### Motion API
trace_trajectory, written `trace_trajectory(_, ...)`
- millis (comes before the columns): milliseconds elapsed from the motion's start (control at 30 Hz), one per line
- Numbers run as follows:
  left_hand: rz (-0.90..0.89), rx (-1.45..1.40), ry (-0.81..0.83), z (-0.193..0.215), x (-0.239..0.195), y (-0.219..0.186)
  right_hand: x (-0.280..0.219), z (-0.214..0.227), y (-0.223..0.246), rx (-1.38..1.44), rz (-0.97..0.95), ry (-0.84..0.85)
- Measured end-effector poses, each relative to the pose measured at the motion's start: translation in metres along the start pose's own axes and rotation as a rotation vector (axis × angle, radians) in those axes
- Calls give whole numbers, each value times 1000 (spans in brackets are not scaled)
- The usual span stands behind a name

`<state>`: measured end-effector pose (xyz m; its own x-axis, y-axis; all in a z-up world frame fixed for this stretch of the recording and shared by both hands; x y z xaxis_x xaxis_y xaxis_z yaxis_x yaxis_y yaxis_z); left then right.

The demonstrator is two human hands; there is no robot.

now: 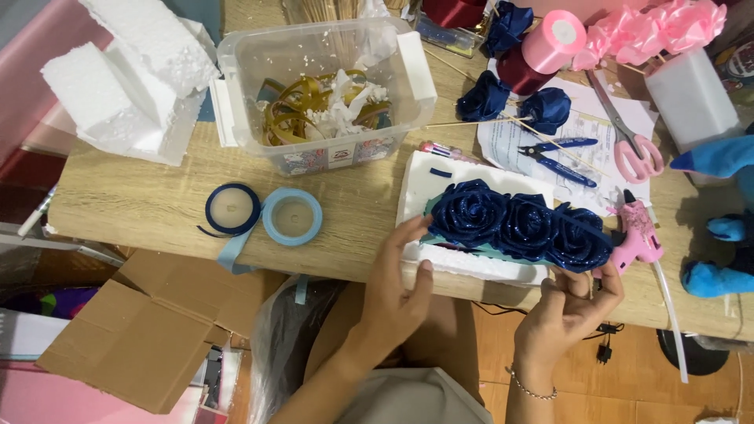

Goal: The person arranges three dark blue fabric roses on a white foam block, then places the assembly into a teal gift box with a clear window. They attach a dark blue ribbon handle to the box and adjust the roses and ribbon for presentation.

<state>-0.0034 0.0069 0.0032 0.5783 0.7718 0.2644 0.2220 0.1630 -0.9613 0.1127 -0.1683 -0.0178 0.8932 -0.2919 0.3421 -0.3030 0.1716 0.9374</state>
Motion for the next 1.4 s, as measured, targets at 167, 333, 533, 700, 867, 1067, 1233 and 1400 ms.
trace_trajectory(167, 31, -73, -64, -1, 6, 2, 8, 5, -5, 104, -37, 27)
trace_trajectory(333, -7, -60, -76, -3, 3, 0, 8, 6, -11, 124, -46, 22)
trace_trajectory(533, -9, -43, -78, -11, -5, 6, 1, 2, -9, 94, -38, -20)
trace_trajectory(700, -44, 9, -82, -11, -6, 9, 2, 5, -11, 97, -77, -11)
trace_trajectory(867, -45, -10, -76, -8, -2, 3, 6, 5, 3, 91, -90, -20)
trace_trajectory(1067, 50, 22, -62, -10, -14, 14, -2, 4, 10, 106, -101, 23)
trace_trajectory(1233, 48, 118, -71, -9, -15, 18, -6, 6, -2, 123, -115, 65)
trace_trajectory(1400, 74, 185, -75, -6, -11, 18, 1, 13, -15, 181, -146, 139)
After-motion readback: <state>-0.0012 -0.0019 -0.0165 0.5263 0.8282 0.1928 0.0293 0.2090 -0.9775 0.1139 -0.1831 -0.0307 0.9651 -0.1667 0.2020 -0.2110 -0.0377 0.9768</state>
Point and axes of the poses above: each hand's wrist, its own x-axis towards the middle knuckle, its own z-axis out of the back of the hand, y = z × x, the point moved 1 cm from there along x, towards the middle knuckle, and after that the axes turned 13 degrees about -y, right-handed, at the moved point
